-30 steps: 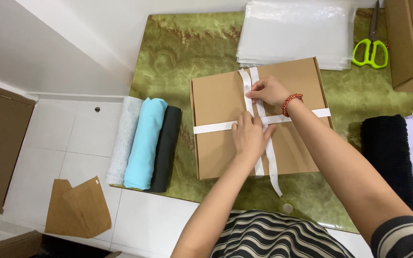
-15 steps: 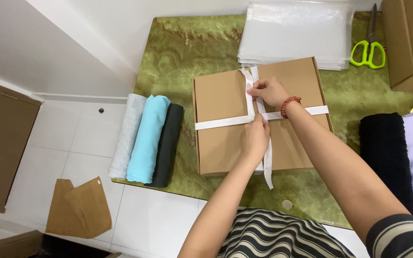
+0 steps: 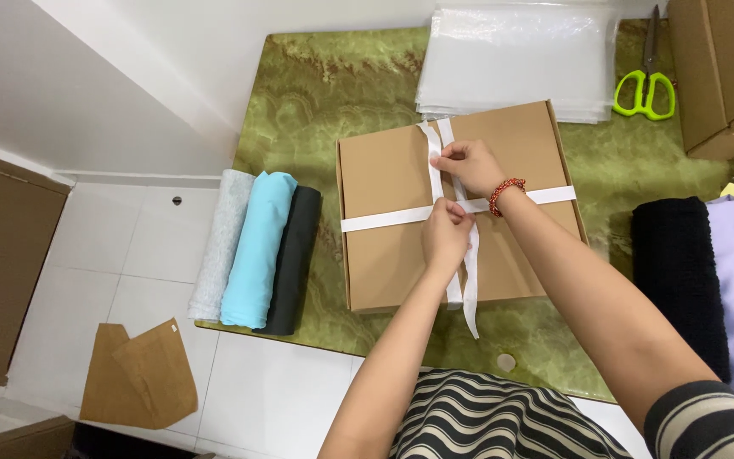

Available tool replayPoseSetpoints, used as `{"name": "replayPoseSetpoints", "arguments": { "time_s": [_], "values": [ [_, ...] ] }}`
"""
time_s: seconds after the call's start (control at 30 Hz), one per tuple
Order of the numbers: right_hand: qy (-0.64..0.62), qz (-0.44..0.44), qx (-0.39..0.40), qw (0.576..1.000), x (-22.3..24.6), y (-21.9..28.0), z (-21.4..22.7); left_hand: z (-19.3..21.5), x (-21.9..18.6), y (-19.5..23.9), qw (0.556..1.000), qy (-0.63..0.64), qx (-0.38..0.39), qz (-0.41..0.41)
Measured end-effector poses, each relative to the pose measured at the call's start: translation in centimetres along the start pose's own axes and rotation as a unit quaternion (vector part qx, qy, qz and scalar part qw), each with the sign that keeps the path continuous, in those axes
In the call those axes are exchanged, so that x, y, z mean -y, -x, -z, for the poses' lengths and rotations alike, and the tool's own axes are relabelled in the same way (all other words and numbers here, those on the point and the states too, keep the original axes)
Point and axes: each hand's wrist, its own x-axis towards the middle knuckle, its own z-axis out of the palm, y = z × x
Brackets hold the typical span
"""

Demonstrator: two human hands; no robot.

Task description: The person wraps a white ribbon around a cardboard box, tying it into a bow on top. They then place a yellow sticky note on the box and write on it with a pencil.

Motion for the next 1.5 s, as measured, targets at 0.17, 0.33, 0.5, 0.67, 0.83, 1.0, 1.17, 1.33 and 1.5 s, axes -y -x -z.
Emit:
{"name": "replayPoseSetpoints", "arguments": {
  "time_s": [0.17,0.33,0.5,0.67,0.83,1.0,1.17,1.33,1.5],
  "values": [
    [0.003,-0.01,-0.019,1.0,-1.9,-0.1,-0.3,0.4,-0.2,1.7,0.991,0.124,0.051,0.028],
    [-0.04,-0.014,-0.025,0.999,0.4,2.5,0.0,0.6,0.4,1.7,0.99,0.124,0.059,0.019],
    [-0.132,-0.029,-0.032,0.99,4.0,5.5,0.4,1.1,1.9,0.6,0.993,0.099,0.068,0.011],
    [-0.223,-0.051,-0.006,0.974,9.1,11.3,2.9,3.4,1.6,-0.5,0.993,0.045,0.108,-0.015],
    [-0.233,-0.056,0.018,0.971,7.1,13.1,4.8,5.4,0.0,0.0,0.985,-0.058,0.148,-0.067],
    [-0.222,-0.01,0.029,0.975,3.0,14.1,5.7,4.3,2.8,-0.1,0.904,-0.335,0.11,-0.244],
    [-0.206,-0.013,0.023,0.978,1.9,16.3,6.6,4.2,2.7,1.9,0.821,-0.471,0.135,-0.294],
    [-0.182,-0.019,0.006,0.983,-1.2,17.1,8.3,3.7,3.9,2.2,0.756,-0.53,0.085,-0.375],
    [0.026,-0.08,-0.028,0.996,-0.9,19.6,13.0,3.1,5.0,1.6,0.745,-0.525,0.042,-0.41]
  ]
}}
